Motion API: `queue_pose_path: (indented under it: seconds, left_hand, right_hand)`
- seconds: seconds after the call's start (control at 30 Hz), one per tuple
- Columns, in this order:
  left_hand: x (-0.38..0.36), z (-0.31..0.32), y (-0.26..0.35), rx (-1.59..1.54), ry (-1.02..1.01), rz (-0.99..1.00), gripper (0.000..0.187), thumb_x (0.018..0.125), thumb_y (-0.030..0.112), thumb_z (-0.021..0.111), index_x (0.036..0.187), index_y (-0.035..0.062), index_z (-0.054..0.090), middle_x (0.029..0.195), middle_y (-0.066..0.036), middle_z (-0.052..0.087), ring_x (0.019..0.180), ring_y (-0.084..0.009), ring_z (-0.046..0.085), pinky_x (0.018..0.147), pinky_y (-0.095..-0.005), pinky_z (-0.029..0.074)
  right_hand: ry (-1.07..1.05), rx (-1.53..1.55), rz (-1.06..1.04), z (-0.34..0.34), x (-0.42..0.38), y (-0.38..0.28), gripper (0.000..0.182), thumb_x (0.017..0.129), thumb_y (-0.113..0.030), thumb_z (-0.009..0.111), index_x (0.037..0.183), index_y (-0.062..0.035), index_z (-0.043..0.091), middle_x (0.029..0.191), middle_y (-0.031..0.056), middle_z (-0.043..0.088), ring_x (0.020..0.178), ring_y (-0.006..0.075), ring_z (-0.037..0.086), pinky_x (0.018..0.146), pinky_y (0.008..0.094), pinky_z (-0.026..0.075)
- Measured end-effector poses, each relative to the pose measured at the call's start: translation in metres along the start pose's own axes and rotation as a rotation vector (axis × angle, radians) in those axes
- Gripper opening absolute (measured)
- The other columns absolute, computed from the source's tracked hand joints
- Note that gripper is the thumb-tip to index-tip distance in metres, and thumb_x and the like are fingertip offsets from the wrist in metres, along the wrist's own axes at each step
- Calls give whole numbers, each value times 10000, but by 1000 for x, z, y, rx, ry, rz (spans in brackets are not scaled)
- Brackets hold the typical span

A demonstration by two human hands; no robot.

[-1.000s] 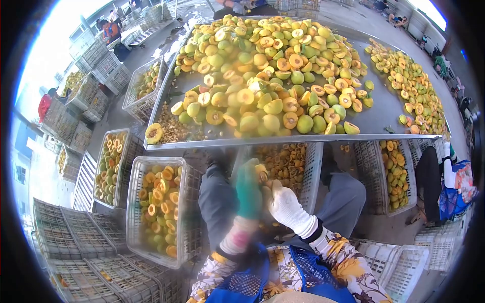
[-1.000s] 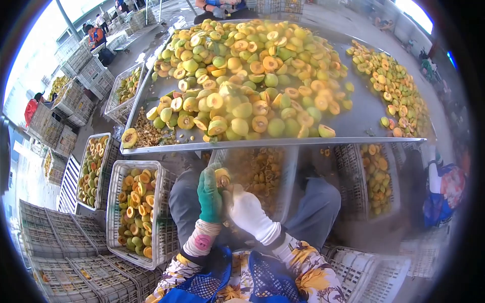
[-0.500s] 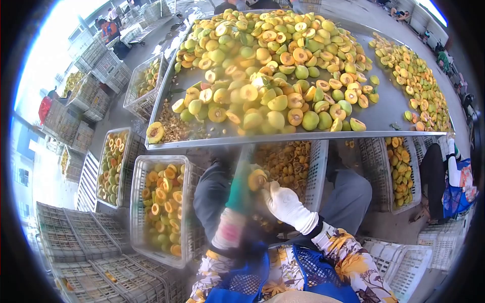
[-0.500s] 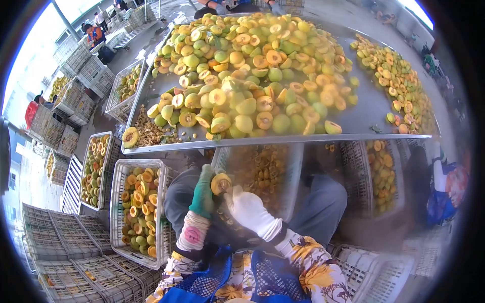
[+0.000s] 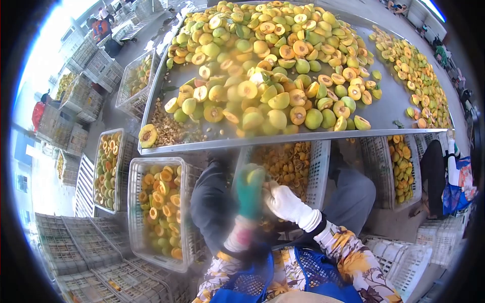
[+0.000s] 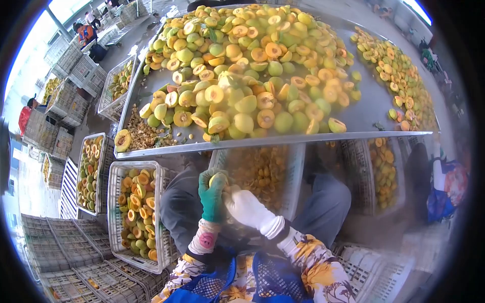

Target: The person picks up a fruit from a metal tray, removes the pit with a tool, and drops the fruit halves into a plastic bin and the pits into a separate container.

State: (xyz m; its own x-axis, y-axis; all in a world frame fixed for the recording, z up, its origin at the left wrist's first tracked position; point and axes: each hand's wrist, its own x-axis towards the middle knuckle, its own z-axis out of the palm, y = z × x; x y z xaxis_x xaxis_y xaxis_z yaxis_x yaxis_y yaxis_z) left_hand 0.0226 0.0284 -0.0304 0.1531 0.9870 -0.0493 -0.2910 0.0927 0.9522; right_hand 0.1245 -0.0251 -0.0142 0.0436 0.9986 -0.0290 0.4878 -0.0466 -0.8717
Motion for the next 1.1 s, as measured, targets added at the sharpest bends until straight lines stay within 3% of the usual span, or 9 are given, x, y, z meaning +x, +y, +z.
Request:
queue_pose_path:
  seconds: [0.2,0.4,0.47,0.6,0.7,0.87,0.97,1.0,1.1]
  left_hand:
    - [17,-32,-27,-18,-147,-79,219,947,213,532,1003,9,587,892,-56,631,791,-120,572,730,-249,470]
    - [15,-35,-20,264,-140,-107,262,940,237,557,983,8,675,858,-6,638,766,-80,548,697,-231,445]
    - [2,-25,-10,270,42,-198,250,938,228,560,967,13,683,842,7,638,734,-73,544,673,-224,440]
    - [11,-34,-13,270,-190,-43,229,929,210,570,964,15,685,826,9,641,683,-58,532,625,-207,428]
    - [-9,-10,0,116,65,-19,234,928,196,546,968,10,682,869,0,653,714,-78,555,645,-237,449]
    - [-1,-31,-1,159,-351,-21,218,905,171,522,970,21,666,895,-55,641,785,-141,590,726,-276,478]
    - [-10,-36,-22,186,-311,123,229,885,167,550,1004,9,667,891,-46,632,784,-127,588,710,-266,485]
    - [-19,-26,-17,-46,-189,-126,222,893,157,565,1020,9,670,860,-19,625,775,-102,574,700,-252,479]
    - [-29,-24,-9,-45,-192,-284,203,906,176,590,1027,26,656,901,-23,634,824,-95,571,727,-232,469]
  right_hand:
    - [-77,-22,-23,13,4,11,421,972,-361,457,916,48,541,591,195,565,523,245,591,502,383,456]
    - [-223,391,417,15,-8,0,517,965,-494,425,886,7,524,568,30,499,449,108,517,389,282,403]
    - [-358,604,511,2,-7,-5,514,957,-521,425,849,-25,511,565,9,461,421,98,462,367,267,373]
    - [-373,630,624,-17,-10,-34,492,941,-560,436,783,-95,473,581,-26,408,411,70,370,346,235,312]
    - [-381,975,667,-14,-19,-37,472,929,-558,471,738,-132,403,589,-38,376,417,52,315,343,222,270]
    - [-437,759,648,-19,-25,-19,413,957,-482,473,756,-126,415,571,-68,339,407,31,239,347,214,169]
    - [-508,1112,738,-16,-27,-20,399,980,-452,437,795,-99,459,533,-93,262,368,18,198,342,210,158]
    - [-502,1167,700,-15,-34,-21,410,975,-471,438,806,-98,460,530,-97,257,366,16,191,341,206,156]
    - [-467,1022,722,-13,-41,-20,404,977,-466,430,813,-98,459,526,-95,250,366,16,184,336,206,151]
